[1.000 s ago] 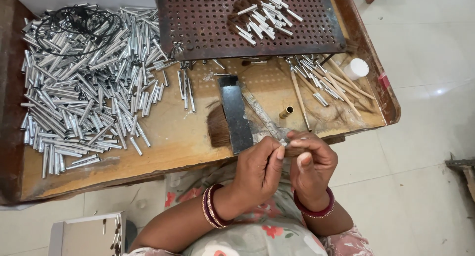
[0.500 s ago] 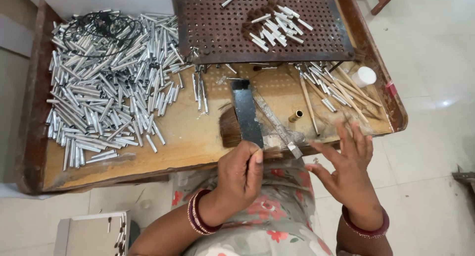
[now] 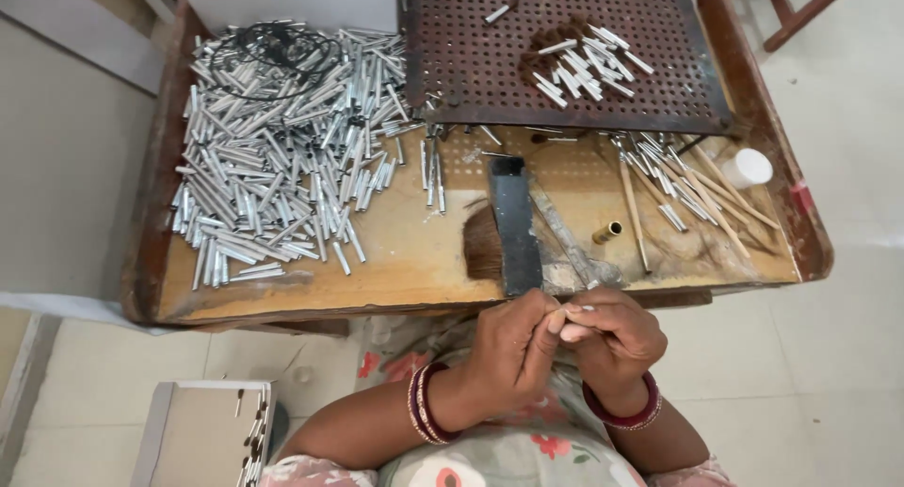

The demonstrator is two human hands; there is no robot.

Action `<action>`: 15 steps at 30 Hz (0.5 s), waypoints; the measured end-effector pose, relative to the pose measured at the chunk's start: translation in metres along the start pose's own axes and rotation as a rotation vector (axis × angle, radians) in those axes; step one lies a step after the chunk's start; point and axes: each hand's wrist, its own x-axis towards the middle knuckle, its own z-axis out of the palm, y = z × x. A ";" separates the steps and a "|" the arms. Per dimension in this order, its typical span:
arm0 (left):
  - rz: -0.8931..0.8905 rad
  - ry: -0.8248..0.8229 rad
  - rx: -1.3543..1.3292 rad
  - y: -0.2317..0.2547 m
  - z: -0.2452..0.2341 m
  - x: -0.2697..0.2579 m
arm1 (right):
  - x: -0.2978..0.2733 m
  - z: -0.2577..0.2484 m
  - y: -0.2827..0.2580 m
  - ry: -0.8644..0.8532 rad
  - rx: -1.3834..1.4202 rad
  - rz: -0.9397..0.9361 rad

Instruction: Assembling small metal tubes with brush inserts at a manufacturing workbench.

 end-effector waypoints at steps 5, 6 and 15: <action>0.025 0.014 -0.034 -0.010 -0.008 0.002 | 0.004 0.021 0.008 0.091 -0.134 -0.165; 0.086 -0.026 0.014 -0.010 -0.012 0.003 | 0.003 0.023 0.011 0.116 -0.154 -0.212; -0.172 -0.062 1.307 -0.066 -0.141 0.109 | 0.014 0.005 0.026 0.310 -0.088 -0.199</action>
